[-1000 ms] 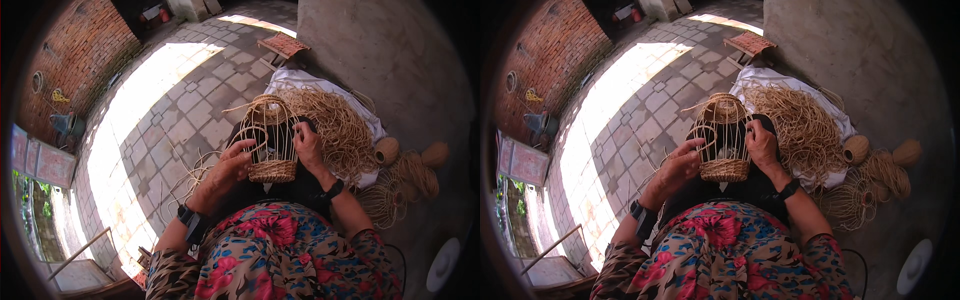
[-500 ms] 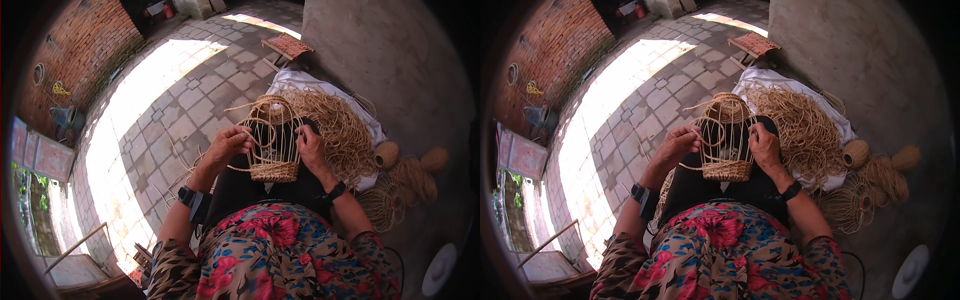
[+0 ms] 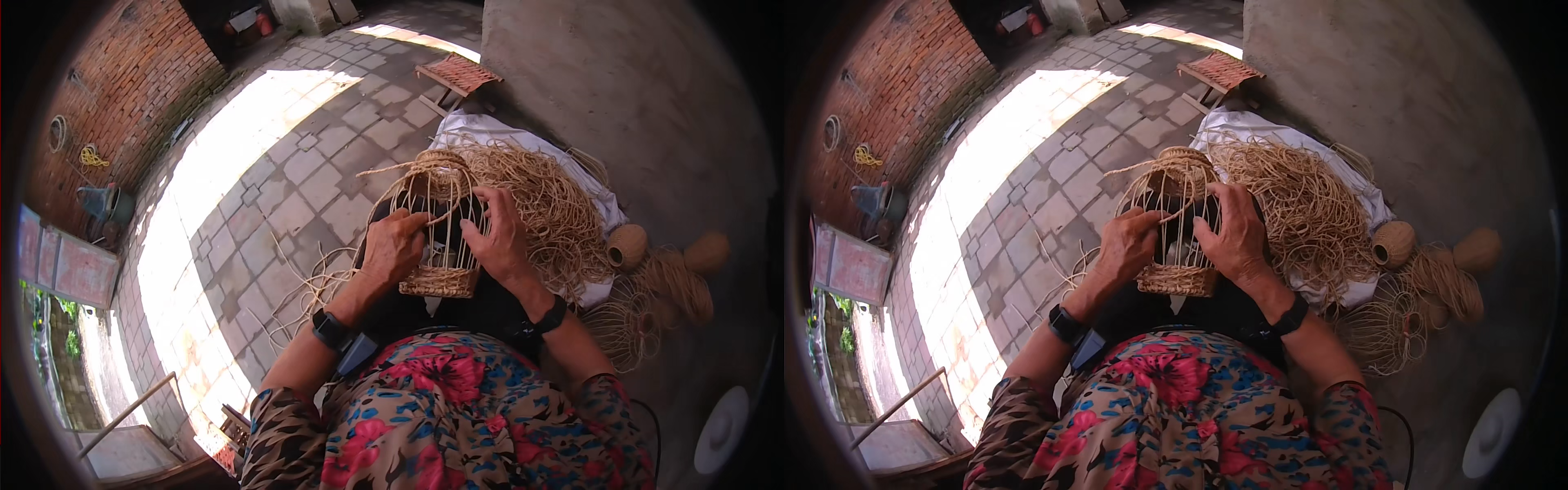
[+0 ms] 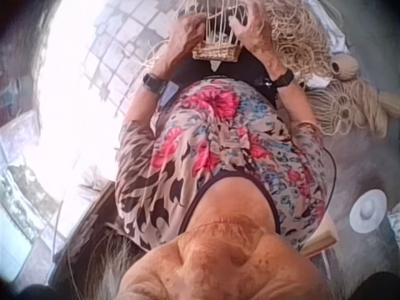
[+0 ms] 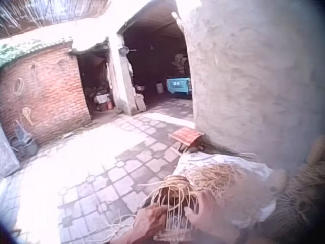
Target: The recorder is weaving a small basket using straw-like materials.
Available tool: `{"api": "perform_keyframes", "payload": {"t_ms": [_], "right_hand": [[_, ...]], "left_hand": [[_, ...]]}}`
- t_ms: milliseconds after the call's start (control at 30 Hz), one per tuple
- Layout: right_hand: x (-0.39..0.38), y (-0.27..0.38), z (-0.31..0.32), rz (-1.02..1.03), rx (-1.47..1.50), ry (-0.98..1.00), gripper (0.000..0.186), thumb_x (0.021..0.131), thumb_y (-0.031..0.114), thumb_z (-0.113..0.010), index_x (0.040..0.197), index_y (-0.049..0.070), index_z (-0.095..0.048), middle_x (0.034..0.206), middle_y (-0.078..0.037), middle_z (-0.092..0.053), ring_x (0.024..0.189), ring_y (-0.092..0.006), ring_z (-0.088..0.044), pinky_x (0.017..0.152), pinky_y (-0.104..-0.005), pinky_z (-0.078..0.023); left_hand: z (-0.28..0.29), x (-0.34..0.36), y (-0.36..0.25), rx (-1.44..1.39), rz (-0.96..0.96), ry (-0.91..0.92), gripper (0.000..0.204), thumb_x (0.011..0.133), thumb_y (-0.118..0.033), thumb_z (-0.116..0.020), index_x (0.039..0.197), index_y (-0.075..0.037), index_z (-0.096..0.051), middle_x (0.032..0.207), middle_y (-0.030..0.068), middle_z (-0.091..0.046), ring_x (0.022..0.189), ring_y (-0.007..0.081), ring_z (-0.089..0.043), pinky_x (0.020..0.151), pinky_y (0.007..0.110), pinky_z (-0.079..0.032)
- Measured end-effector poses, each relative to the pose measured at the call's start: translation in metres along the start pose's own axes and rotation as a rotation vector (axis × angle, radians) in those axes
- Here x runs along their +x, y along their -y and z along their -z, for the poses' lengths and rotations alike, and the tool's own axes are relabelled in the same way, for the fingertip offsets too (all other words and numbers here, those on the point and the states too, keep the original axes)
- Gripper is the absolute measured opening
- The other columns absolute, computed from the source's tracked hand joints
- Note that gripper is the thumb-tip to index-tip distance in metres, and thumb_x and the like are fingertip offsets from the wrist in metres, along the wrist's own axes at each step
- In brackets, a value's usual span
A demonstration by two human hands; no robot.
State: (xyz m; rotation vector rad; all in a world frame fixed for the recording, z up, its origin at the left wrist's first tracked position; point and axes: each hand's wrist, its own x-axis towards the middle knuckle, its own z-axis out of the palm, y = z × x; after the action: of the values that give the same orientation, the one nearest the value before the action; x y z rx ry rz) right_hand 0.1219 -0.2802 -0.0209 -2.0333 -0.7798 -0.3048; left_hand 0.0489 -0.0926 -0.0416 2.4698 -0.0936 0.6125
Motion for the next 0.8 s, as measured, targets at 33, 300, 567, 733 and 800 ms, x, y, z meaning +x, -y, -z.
{"api": "perform_keyframes", "payload": {"t_ms": [33, 300, 567, 733, 800], "right_hand": [[0.003, -0.003, -0.006, 0.056, -0.072, -0.019, 0.046, 0.074, 0.007, -0.066, 0.117, 0.006, -0.048, 0.104, -0.015, -0.051, 0.099, -0.0358, -0.054, 0.081, -0.0453, -0.048], [-0.001, -0.033, -0.026, 0.048, -0.177, -0.108, 0.049, 0.07, -0.001, -0.058, 0.118, 0.006, -0.047, 0.103, -0.016, -0.049, 0.1, -0.0378, -0.053, 0.082, -0.0467, -0.048], [0.0, -0.032, -0.022, 0.072, -0.136, -0.076, 0.048, 0.07, -0.003, -0.059, 0.116, 0.006, -0.048, 0.104, -0.016, -0.049, 0.1, -0.0384, -0.053, 0.081, -0.0459, -0.048], [-0.001, -0.037, -0.026, 0.038, -0.118, -0.101, 0.046, 0.07, -0.004, -0.06, 0.114, 0.005, -0.048, 0.102, -0.017, -0.049, 0.098, -0.0394, -0.054, 0.083, -0.0464, -0.047], [-0.002, -0.037, -0.024, 0.047, -0.116, -0.098, 0.045, 0.071, -0.004, -0.061, 0.113, 0.005, -0.048, 0.102, -0.017, -0.049, 0.098, -0.0398, -0.054, 0.083, -0.0466, -0.047]], "left_hand": [[0.003, 0.005, -0.006, -0.005, -0.036, 0.025, 0.026, 0.082, -0.006, -0.058, 0.106, -0.008, -0.068, 0.067, 0.0116, -0.056, 0.06, 0.0198, -0.056, 0.057, 0.034, -0.044], [0.025, -0.037, -0.007, 0.01, 0.535, 0.056, 0.027, 0.074, -0.013, -0.058, 0.1, -0.008, -0.054, 0.064, 0.0091, -0.056, 0.06, 0.0284, -0.057, 0.06, 0.042, -0.045], [0.101, -0.102, 0.136, -0.295, 1.167, -0.092, 0.047, 0.071, -0.018, -0.07, 0.115, -0.01, -0.057, 0.082, 0.005, -0.06, 0.074, 0.0194, -0.059, 0.068, 0.035, -0.048], [0.094, -0.055, 0.073, -0.039, 0.317, 0.01, 0.033, 0.074, -0.019, -0.071, 0.106, -0.012, -0.066, 0.085, 0.0059, -0.057, 0.082, 0.0208, -0.056, 0.074, 0.037, -0.044], [0.072, -0.031, 0.02, 0.027, 0.066, 0.057, 0.017, 0.076, -0.018, -0.071, 0.091, -0.01, -0.072, 0.081, 0.0076, -0.054, 0.082, 0.0236, -0.054, 0.076, 0.038, -0.041]]}}
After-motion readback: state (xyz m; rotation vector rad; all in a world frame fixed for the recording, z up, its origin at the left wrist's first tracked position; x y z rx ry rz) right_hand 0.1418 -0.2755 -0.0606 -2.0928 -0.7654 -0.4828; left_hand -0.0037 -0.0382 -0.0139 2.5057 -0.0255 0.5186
